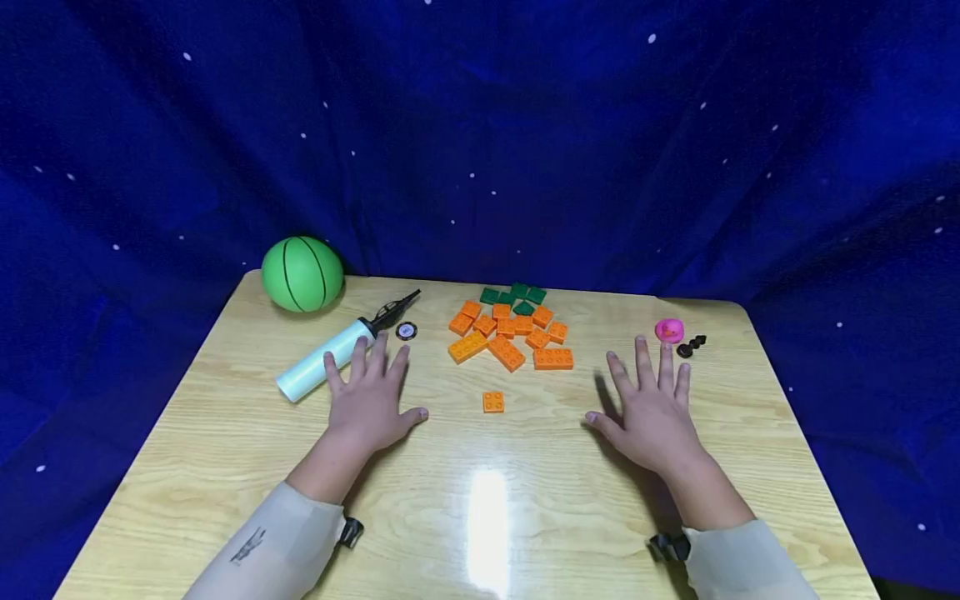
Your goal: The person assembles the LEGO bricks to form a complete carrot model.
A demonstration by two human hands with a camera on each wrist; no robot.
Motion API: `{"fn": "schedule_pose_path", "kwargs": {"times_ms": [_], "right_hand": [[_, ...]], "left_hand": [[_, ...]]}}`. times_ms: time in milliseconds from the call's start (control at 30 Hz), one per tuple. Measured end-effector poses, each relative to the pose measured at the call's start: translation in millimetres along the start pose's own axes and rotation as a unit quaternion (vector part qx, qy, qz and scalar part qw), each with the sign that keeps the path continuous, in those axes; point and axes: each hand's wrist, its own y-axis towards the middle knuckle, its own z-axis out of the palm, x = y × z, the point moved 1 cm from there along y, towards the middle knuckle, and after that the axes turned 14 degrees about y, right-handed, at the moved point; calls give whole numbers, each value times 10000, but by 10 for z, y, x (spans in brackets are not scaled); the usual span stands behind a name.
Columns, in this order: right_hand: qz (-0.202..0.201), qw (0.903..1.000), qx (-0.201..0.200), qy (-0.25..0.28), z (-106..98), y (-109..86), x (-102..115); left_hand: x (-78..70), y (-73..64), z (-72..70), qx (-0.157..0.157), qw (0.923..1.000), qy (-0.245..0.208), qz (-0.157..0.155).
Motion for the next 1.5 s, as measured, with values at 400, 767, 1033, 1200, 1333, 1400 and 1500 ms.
{"fn": "schedule_pose_path", "kwargs": {"times_ms": [400, 767, 1033, 1200, 1333, 1400, 1500], "right_hand": [[-414, 9917, -146, 1205, 237, 171, 191], [-626, 9772, 15, 2027, 438, 261, 447], [-584, 9717, 342, 2265, 540, 351, 685], [-568, 9700, 502, 2311, 587, 408, 793], [-596, 9690, 541, 2335, 619, 448, 838], [-618, 9686, 570, 2339, 632, 465, 860], [-655, 9694, 614, 2285, 654, 488, 891]], "left_hand": [[-211, 123, 7, 80, 9845, -1689, 458], [-351, 201, 55, 53, 9499, -2985, 927], [-491, 294, 60, 220, 9465, -3080, 934], [-559, 324, 71, 314, 9458, -3075, 1000], [-599, 346, 91, 302, 9441, -3114, 1042], [-619, 362, 105, 315, 9436, -3127, 1038], [-653, 387, 119, 329, 9451, -3079, 1040]]}}
